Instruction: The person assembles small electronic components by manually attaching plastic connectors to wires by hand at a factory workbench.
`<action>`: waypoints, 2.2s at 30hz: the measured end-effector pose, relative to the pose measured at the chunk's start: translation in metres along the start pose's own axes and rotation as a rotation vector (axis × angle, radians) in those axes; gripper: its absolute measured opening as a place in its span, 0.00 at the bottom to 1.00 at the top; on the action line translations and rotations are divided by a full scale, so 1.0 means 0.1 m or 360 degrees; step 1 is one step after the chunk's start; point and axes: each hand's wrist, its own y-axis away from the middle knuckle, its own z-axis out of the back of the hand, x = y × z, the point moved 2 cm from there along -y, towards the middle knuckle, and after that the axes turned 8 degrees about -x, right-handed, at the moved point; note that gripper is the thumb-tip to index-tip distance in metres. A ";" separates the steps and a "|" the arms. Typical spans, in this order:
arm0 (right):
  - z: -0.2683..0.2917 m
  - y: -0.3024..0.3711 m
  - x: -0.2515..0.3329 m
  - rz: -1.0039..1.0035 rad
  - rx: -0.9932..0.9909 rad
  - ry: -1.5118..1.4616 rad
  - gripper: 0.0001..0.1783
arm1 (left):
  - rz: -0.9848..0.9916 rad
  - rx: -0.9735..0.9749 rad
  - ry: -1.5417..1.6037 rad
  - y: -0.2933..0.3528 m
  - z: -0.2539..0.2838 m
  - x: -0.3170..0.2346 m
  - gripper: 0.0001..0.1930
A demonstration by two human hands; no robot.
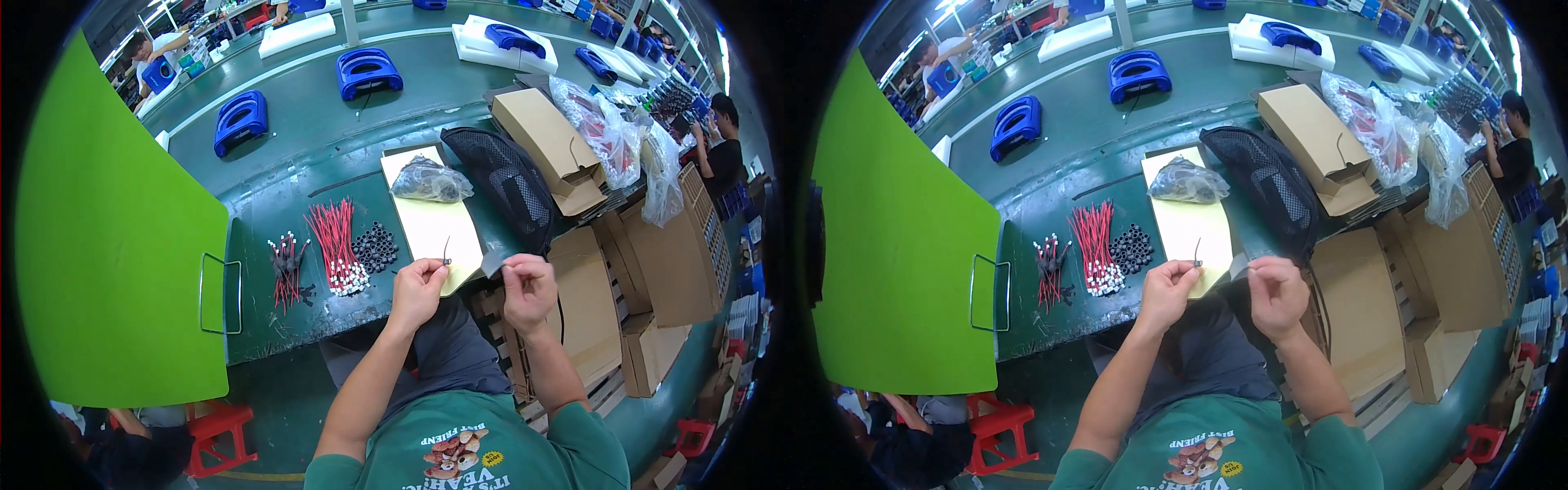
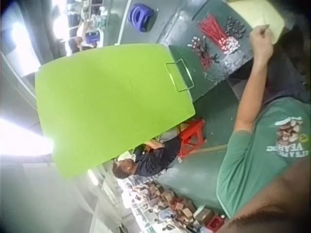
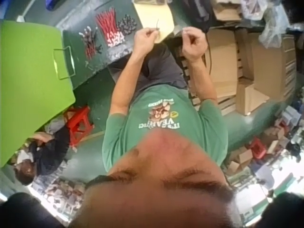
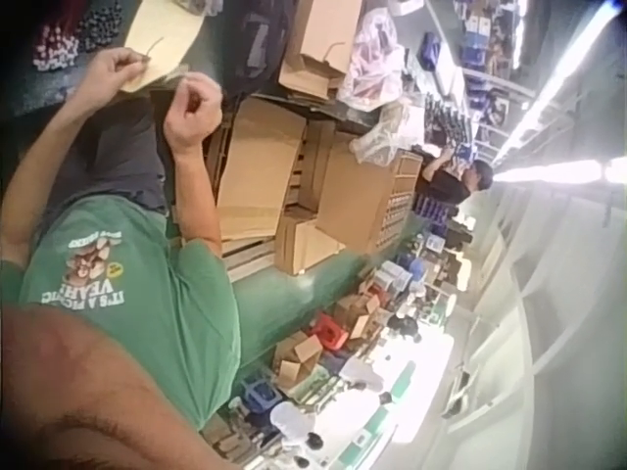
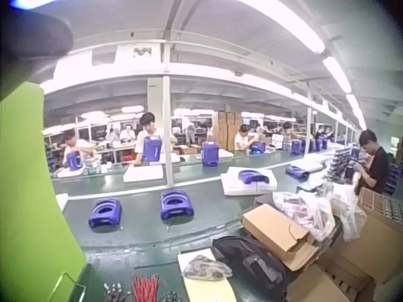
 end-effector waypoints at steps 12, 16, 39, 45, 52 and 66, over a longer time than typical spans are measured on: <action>-0.19 -0.47 0.46 -0.0333 0.1091 0.0192 0.15 | -0.0143 0.0193 -0.0094 0.39 0.18 -0.57 0.08; -0.31 -0.41 0.41 -0.0129 0.1055 0.0126 0.15 | -0.0290 0.0245 -0.0171 0.50 0.26 -0.62 0.08; -0.38 -0.25 0.38 -0.1320 0.0989 -0.0606 0.02 | 0.0094 0.0442 0.0394 0.69 0.42 -0.61 0.09; -0.40 -0.24 0.40 -0.0997 0.0799 -0.0472 0.03 | -0.0358 -0.0076 0.0390 0.66 0.53 -0.62 0.08; -0.44 -0.21 0.46 -0.0814 0.0873 -0.0277 0.03 | -0.0996 -0.0215 -0.0446 0.72 0.47 -0.89 0.08; -0.41 -0.23 0.52 -0.0705 0.0869 -0.0133 0.09 | -0.0419 -0.0148 0.0036 0.71 0.45 -0.73 0.07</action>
